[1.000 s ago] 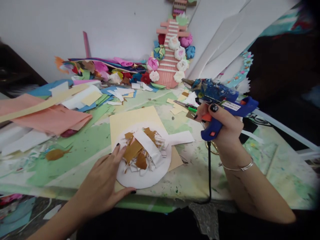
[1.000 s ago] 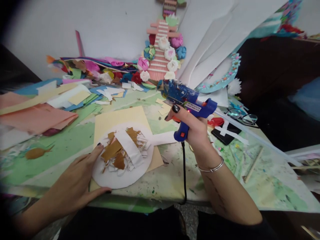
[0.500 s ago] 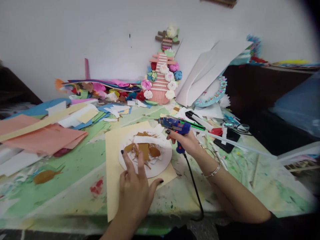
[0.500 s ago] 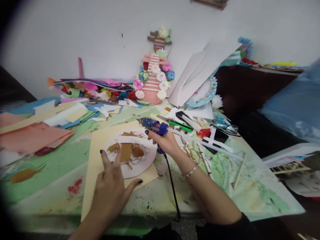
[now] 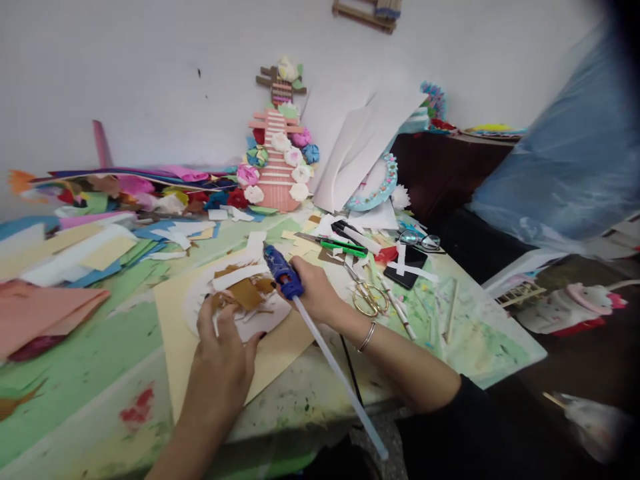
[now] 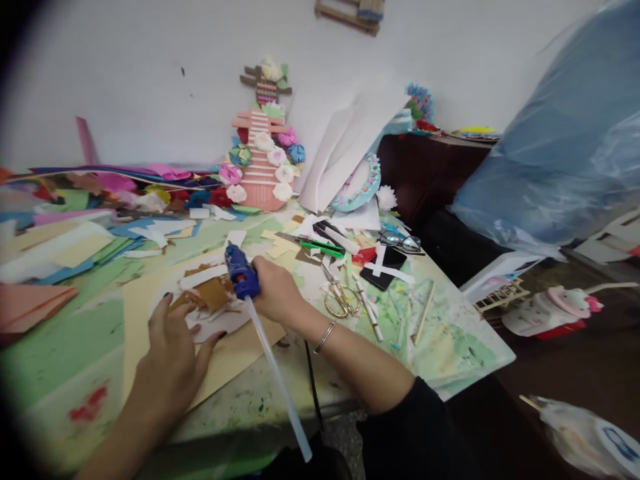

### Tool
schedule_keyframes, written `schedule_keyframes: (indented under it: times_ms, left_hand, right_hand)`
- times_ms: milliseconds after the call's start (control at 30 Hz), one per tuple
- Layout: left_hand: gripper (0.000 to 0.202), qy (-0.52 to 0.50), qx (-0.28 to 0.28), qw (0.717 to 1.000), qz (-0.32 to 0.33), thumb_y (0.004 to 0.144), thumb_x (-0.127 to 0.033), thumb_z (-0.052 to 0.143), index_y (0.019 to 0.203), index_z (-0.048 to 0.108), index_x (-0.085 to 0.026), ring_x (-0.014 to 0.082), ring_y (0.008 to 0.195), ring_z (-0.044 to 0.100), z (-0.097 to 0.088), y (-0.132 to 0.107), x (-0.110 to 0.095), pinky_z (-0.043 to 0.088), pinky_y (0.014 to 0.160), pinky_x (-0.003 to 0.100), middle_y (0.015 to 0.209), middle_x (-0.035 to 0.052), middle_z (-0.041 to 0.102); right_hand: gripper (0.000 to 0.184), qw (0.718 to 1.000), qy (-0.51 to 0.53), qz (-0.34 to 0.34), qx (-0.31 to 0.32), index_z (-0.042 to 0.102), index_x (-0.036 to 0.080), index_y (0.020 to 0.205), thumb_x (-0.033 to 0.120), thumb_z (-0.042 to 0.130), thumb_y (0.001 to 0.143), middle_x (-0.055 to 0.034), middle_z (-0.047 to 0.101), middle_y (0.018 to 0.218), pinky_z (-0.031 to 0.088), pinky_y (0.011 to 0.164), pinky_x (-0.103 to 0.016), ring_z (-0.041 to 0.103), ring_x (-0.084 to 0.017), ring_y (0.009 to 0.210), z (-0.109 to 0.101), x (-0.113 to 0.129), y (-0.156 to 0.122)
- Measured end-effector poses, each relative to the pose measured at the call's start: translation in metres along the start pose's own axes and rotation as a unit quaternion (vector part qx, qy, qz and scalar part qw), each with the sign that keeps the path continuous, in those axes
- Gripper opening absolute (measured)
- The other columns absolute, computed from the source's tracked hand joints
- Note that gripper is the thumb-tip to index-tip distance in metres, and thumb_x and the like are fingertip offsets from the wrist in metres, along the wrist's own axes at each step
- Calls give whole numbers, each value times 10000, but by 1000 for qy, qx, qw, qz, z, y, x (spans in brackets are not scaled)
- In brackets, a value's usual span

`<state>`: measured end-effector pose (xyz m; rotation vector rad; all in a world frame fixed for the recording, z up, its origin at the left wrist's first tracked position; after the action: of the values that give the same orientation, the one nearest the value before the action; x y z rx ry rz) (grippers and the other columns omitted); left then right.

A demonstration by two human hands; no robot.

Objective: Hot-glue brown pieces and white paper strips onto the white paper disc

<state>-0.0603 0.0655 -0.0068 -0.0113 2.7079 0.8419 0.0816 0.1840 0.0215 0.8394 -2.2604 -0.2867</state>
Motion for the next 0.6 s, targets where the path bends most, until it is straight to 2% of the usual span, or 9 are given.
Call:
schedule_keyframes:
  times_ms: [67, 133, 200, 267, 300, 367, 467, 533, 600]
  left_hand:
    - [386, -82, 16, 996, -34, 951, -356, 435, 1269, 472, -141, 418, 1281, 482, -14, 2, -5, 535, 849, 551, 1471, 248, 357]
    - [363, -221, 92, 968, -80, 942, -457, 430, 1169, 543, -197, 330, 1083, 616, -22, -1, -11, 536, 807, 470, 1291, 182, 557]
    - [426, -387, 228, 882, -145, 928, -571, 400, 1069, 589, -215, 244, 808, 648, -20, -10, -24, 508, 674, 376, 1040, 128, 672]
    - [505, -522, 339, 755, -206, 901, -641, 408, 996, 614, -190, 187, 672, 594, -12, -19, -42, 438, 595, 313, 925, 122, 701]
    - [530, -571, 361, 700, -232, 875, -661, 451, 984, 622, -172, 163, 634, 558, -9, -22, -51, 406, 577, 292, 908, 130, 708]
    - [541, -638, 347, 626, -284, 809, -662, 567, 960, 635, -146, 115, 570, 471, -2, -23, -63, 346, 549, 255, 860, 133, 712]
    - [451, -695, 305, 548, -352, 768, -589, 669, 832, 601, -148, 68, 493, 354, 5, -24, -70, 246, 496, 216, 679, 65, 657]
    - [407, -718, 287, 510, -377, 773, -540, 691, 755, 538, -164, 52, 450, 278, 7, -25, -70, 189, 468, 204, 549, -4, 559]
    - [403, -728, 269, 496, -388, 774, -517, 702, 725, 497, -173, 46, 429, 226, 8, -26, -68, 160, 449, 198, 487, -47, 475]
  right_hand:
    - [172, 999, -53, -13, 7, 448, 214, 888, 326, 557, 817, -57, 639, 855, 340, 602, -273, 559, -195, 715, 0, 3, -3]
    - [156, 994, -104, -29, 17, 469, 196, 932, 305, 529, 836, -92, 649, 910, 336, 600, -286, 576, -216, 749, 2, 8, -6]
    - [142, 987, -149, -45, 24, 493, 180, 964, 274, 497, 857, -112, 648, 940, 331, 589, -295, 585, -226, 764, 4, 12, -10]
    - [131, 981, -185, -58, 28, 516, 169, 965, 249, 470, 872, -117, 640, 936, 323, 572, -302, 586, -228, 759, 7, 15, -12]
    - [132, 977, -199, -64, 28, 527, 163, 962, 238, 461, 875, -118, 634, 931, 318, 561, -306, 585, -228, 750, 8, 16, -13]
    - [143, 972, -219, -75, 28, 541, 155, 961, 229, 458, 872, -116, 624, 923, 306, 541, -313, 582, -228, 729, 11, 17, -14]
    - [159, 968, -236, -82, 33, 546, 152, 983, 224, 458, 872, -108, 619, 923, 298, 521, -318, 583, -224, 709, 13, 17, -15]
    - [157, 967, -241, -77, 42, 543, 153, 995, 205, 458, 874, -100, 620, 928, 310, 525, -318, 589, -220, 712, 15, 16, -14]
    - [159, 966, -242, -76, 52, 539, 149, 1004, 186, 462, 871, -99, 620, 938, 330, 537, -318, 596, -221, 732, 16, 16, -14]
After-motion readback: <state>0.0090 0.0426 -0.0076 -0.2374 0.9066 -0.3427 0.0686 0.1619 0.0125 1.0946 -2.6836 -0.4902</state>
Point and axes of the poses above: each hand's wrist, its own y-axis towards the middle knuckle, its own z-axis out of the palm, x = y × z, the point moved 4 cm from there along y, towards the middle knuckle
